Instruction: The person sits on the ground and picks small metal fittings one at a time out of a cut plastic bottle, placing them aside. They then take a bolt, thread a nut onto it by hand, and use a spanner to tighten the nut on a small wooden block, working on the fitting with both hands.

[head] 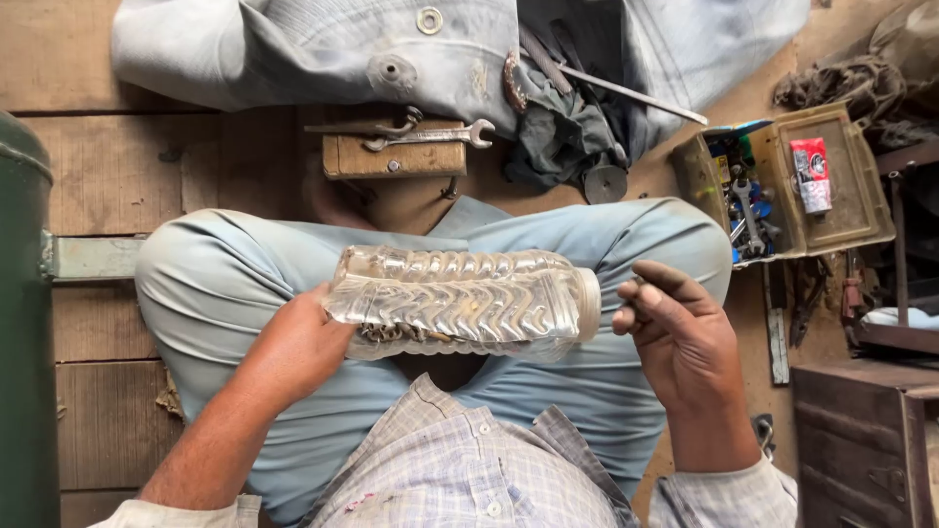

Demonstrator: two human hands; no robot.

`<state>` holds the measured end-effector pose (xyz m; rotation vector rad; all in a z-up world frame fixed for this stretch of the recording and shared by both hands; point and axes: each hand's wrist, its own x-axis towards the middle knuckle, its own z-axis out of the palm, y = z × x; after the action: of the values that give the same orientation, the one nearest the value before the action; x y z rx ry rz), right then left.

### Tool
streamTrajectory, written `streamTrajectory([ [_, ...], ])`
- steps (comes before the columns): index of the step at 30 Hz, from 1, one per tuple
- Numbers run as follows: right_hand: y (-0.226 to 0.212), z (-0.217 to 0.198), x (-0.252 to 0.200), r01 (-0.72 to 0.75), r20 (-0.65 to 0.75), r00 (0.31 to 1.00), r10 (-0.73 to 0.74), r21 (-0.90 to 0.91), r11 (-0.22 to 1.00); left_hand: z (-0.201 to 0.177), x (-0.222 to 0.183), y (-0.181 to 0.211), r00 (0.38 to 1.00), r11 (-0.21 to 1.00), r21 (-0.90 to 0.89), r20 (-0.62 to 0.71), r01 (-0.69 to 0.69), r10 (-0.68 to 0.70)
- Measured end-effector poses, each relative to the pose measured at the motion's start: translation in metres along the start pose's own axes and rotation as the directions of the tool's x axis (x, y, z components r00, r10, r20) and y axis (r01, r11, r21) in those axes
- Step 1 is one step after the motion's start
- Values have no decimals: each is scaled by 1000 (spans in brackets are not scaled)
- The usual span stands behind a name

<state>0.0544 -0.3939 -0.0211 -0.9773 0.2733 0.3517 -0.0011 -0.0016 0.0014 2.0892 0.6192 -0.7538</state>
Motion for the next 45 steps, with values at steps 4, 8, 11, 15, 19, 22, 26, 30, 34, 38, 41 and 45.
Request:
streamTrajectory([
  [4,-4,10,0,-5,54,999,5,1,1000,0,-11,15,995,993,80,-64,88,-82],
  [8,-9,13,-2,-10,75,997,9,17,1000,4,-18,14,992,987,140,-111,74,-58],
  [11,-6,8,-1,-22,40,999,22,-2,1000,9,-29,16,869,810,579,-352,-90,348],
  [15,0,9,0,-16,12,1000,17,-39,999,19,-44,34,906,708,702,-252,-72,341],
  [19,5,18,5,-15,14,1000,16,-64,998,32,-22,46,747,740,251,-84,-625,660],
  [22,6,16,6,-13,11,1000,14,-74,997,36,18,62,930,837,471,350,-278,112],
  [26,4,13,3,-8,-6,1000,7,-66,998,39,45,65,911,770,493,288,-405,295],
  [30,9,4,0,-23,-34,999,21,-48,999,37,61,67,864,705,550,468,-448,185],
  [34,12,1,-2,-34,-42,999,33,-38,999,40,70,63,850,528,699,519,-481,86],
  [38,15,1,0,-40,-29,999,39,-29,999,43,76,58,861,626,596,411,-503,300],
  [41,17,3,-1,-51,-16,999,51,-20,998,52,80,54,841,503,676,471,-539,267],
  [45,20,4,-1,-57,-9,998,57,-14,998,58,76,40,821,549,612,399,-570,408],
])
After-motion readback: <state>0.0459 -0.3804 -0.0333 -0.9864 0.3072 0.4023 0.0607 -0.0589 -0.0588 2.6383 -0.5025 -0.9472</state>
